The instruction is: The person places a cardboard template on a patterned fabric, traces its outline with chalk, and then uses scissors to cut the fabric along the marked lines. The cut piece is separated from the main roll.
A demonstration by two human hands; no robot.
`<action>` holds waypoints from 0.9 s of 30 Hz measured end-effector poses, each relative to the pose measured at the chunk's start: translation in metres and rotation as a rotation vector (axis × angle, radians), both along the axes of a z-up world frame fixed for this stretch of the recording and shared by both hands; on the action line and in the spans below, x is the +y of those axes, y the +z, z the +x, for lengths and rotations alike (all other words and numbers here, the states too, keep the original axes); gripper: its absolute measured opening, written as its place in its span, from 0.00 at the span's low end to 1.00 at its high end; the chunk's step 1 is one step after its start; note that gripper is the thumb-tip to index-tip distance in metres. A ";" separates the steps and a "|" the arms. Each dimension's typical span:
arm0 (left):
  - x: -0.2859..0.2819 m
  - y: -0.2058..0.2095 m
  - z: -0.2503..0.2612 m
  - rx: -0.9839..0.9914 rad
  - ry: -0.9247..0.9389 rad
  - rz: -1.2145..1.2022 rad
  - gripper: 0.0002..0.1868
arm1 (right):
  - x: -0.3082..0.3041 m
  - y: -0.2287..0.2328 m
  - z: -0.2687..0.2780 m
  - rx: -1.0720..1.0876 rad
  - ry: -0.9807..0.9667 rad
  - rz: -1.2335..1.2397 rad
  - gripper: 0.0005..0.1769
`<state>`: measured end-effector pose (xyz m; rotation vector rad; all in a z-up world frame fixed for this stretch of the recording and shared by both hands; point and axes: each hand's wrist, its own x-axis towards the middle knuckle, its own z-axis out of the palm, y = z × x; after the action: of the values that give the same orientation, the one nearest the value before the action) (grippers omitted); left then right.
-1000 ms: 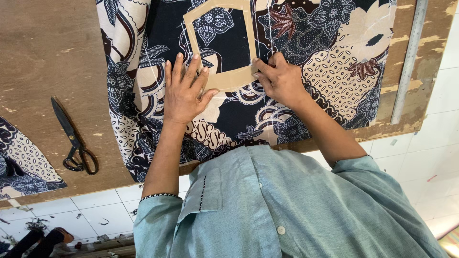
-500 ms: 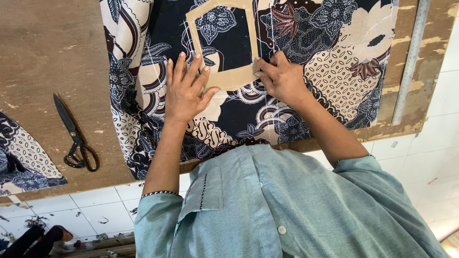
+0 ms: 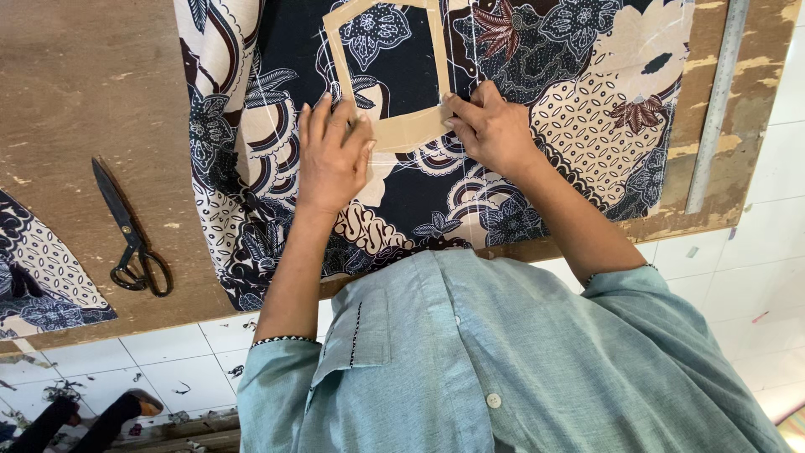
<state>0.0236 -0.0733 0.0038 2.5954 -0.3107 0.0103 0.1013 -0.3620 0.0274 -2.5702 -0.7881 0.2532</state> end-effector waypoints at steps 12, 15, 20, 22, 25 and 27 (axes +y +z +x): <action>-0.047 0.012 -0.014 -0.066 -0.062 0.071 0.21 | 0.000 0.000 0.001 0.037 -0.020 -0.007 0.17; -0.051 0.012 -0.015 -0.054 -0.042 0.092 0.22 | 0.002 0.000 -0.001 0.046 -0.033 -0.005 0.18; -0.055 0.010 -0.017 -0.015 -0.026 0.114 0.24 | -0.002 0.000 -0.001 0.061 -0.059 0.031 0.16; -0.056 0.010 -0.018 -0.007 -0.024 0.119 0.25 | -0.006 0.000 0.001 0.136 -0.126 0.088 0.16; -0.057 0.007 -0.020 -0.010 -0.023 0.106 0.24 | -0.014 0.001 0.007 0.334 -0.303 0.213 0.16; -0.058 0.006 -0.020 0.008 -0.021 0.109 0.25 | -0.019 0.001 0.012 0.447 -0.427 0.296 0.14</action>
<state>0.0031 -0.1312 0.0094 2.6991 -0.3443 -0.0257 0.1132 -0.3806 0.0283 -2.2099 -0.0975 0.5068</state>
